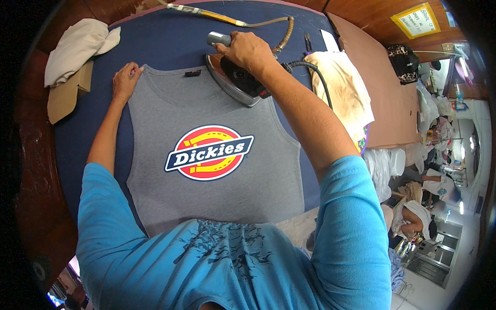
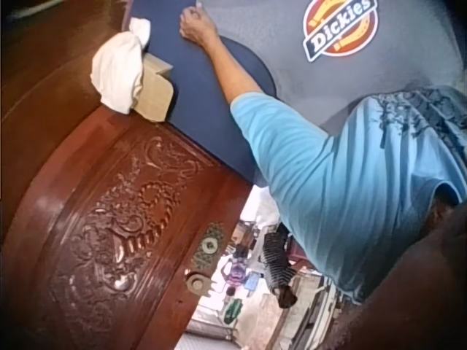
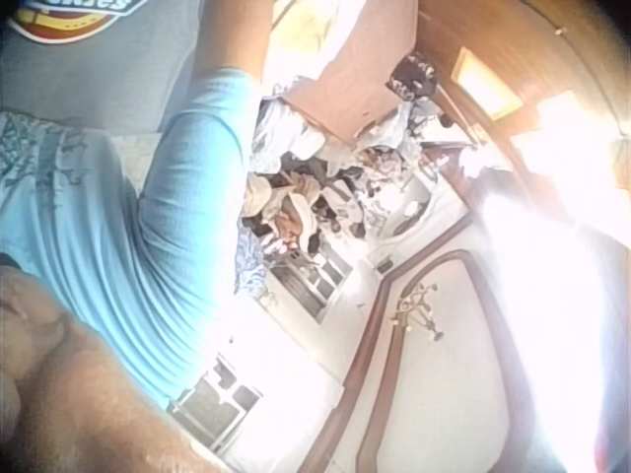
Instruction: The person irons a grey tank top on a padded table and then folds it, placing it onto a stack of similar garments in a workshop environment.
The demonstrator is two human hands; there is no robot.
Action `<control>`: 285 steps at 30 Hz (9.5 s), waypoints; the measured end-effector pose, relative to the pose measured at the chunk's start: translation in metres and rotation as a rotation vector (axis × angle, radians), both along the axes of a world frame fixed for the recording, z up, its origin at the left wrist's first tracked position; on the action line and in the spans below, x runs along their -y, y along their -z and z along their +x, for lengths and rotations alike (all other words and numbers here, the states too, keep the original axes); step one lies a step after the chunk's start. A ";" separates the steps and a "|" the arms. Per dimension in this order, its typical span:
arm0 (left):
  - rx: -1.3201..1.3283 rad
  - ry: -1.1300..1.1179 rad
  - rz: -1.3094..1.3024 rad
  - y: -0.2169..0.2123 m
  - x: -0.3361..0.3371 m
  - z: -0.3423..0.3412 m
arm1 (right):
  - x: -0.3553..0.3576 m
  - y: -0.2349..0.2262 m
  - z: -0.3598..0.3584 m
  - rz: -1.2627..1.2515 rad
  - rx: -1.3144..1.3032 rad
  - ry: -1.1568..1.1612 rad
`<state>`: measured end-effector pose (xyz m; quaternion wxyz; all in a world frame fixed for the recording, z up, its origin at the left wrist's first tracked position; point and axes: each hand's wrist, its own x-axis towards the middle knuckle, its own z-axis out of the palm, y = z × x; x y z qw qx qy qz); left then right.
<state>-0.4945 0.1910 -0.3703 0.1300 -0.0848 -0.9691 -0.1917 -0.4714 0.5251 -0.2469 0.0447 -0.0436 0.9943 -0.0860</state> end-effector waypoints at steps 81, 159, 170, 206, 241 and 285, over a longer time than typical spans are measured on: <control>0.036 0.025 0.036 -0.002 0.001 0.000 | -0.027 0.000 -0.017 -0.119 0.088 -0.405; 0.206 0.691 -0.136 0.014 -0.279 -0.041 | -0.114 0.017 0.037 -0.145 -0.166 0.308; 0.105 0.692 -0.236 0.014 -0.276 -0.037 | -0.113 -0.009 0.124 -0.120 0.044 0.201; 0.065 -0.737 -0.073 -0.012 -0.030 0.423 | -0.140 -0.075 0.293 -0.331 0.077 0.030; -0.016 -0.714 0.170 -0.013 -0.011 0.329 | 0.209 0.000 -0.018 -0.229 -0.006 -0.237; -0.165 -0.809 0.186 -0.011 0.017 0.406 | 0.247 -0.013 0.108 0.097 0.110 -1.595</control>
